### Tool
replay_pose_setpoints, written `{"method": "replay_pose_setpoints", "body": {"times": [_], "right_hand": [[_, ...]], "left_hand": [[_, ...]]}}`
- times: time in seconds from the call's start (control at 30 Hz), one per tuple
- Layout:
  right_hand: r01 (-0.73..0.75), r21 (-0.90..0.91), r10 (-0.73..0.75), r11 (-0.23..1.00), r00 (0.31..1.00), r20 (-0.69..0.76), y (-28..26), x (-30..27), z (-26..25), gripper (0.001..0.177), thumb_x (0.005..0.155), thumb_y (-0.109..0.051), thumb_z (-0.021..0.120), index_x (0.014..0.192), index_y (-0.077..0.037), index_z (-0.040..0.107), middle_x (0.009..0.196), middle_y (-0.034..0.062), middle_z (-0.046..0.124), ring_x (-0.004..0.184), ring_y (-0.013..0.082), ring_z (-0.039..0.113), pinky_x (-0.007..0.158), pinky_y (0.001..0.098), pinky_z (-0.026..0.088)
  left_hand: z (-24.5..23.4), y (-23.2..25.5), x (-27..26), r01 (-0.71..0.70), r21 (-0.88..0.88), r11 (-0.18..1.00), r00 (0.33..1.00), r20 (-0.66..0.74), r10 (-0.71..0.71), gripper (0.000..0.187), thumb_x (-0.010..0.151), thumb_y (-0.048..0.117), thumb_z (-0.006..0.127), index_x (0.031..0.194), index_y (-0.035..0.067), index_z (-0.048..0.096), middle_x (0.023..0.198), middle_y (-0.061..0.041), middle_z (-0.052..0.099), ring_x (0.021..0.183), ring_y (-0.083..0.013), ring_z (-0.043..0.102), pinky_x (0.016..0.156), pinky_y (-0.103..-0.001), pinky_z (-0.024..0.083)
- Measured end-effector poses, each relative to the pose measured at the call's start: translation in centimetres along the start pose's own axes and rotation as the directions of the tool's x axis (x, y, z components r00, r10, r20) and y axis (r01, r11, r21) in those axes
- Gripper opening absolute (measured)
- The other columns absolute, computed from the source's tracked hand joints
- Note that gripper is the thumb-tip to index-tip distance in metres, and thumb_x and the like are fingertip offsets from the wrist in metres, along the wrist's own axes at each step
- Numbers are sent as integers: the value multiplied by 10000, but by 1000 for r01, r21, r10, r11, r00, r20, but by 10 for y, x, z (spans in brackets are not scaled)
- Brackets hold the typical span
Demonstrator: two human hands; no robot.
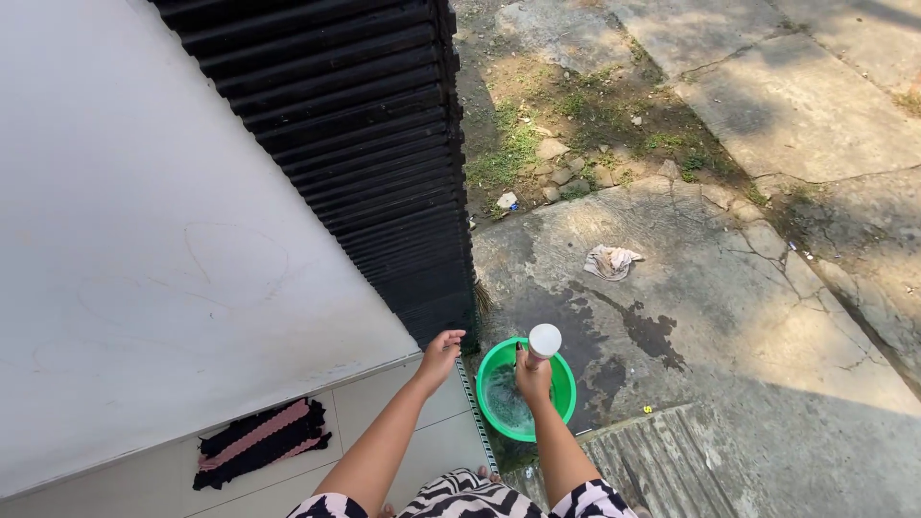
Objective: Mopping tiled floors in various rooms of a home.
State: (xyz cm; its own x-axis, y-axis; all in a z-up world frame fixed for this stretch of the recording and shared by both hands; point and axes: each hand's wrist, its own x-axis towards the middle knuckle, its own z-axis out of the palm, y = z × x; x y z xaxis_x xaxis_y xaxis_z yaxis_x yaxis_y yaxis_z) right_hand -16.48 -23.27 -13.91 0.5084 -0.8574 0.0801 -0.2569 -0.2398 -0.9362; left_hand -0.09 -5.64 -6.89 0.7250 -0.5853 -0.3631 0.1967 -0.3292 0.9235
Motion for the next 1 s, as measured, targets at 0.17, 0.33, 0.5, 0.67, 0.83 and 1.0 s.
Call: {"method": "replay_pose_setpoints", "body": {"times": [0.17, 0.33, 0.5, 0.67, 0.83, 1.0], "right_hand": [[102, 49, -98, 994, 992, -85, -60, 54, -39, 430, 951, -213, 697, 607, -17, 527, 503, 44, 454, 481, 142, 409, 482, 380, 336], [134, 87, -115, 987, 974, -194, -177, 101, -101, 440, 953, -148, 712, 571, -40, 522, 504, -43, 447, 476, 56, 416, 449, 299, 312], [122, 209, -94, 970, 986, -138, -222, 114, -115, 427, 951, -132, 700, 579, -39, 513, 523, -40, 461, 475, 53, 429, 450, 296, 313], [-20, 112, 23, 994, 999, -22, -148, 104, -85, 436, 946, -162, 681, 563, -30, 520, 482, -19, 484, 436, 71, 461, 430, 313, 335], [93, 70, -98, 993, 993, 71, 16, 54, -50, 360, 979, -184, 637, 663, -23, 571, 549, -29, 462, 541, 59, 423, 490, 308, 355], [38, 38, -42, 999, 995, 96, -10, 57, -54, 360, 961, -195, 648, 652, -23, 580, 534, -25, 448, 527, 63, 411, 482, 309, 340]], "left_hand": [[-15, 19, -1, -42, -11, 999, 996, 77, 43, 367, 963, 94, 513, 1306, 117, 643, 1309, -90, 644, 1117, -152, 628, 955, -294, 506], [-4, 12, 8, 15, 2, 1000, 1000, 0, -15, 368, 957, 96, 513, 1299, 124, 646, 1295, -87, 654, 1066, -190, 635, 931, -312, 508], [36, 22, 31, -68, 8, 998, 997, 27, 68, 365, 947, 79, 536, 1289, 98, 659, 1298, -114, 658, 1130, -185, 627, 974, -312, 485], [48, 55, 56, -178, -17, 984, 983, 46, 179, 379, 941, 67, 536, 1305, 84, 640, 1335, -130, 638, 1142, -186, 626, 990, -310, 474], [42, 46, 63, -222, -40, 974, 975, 8, 222, 395, 931, 56, 529, 1315, 57, 617, 1352, -132, 635, 1149, -192, 614, 981, -313, 478], [37, 24, 48, -223, 11, 975, 975, -5, 224, 369, 935, 54, 530, 1289, 56, 636, 1336, -132, 651, 1247, -186, 594, 1005, -316, 474]]}}
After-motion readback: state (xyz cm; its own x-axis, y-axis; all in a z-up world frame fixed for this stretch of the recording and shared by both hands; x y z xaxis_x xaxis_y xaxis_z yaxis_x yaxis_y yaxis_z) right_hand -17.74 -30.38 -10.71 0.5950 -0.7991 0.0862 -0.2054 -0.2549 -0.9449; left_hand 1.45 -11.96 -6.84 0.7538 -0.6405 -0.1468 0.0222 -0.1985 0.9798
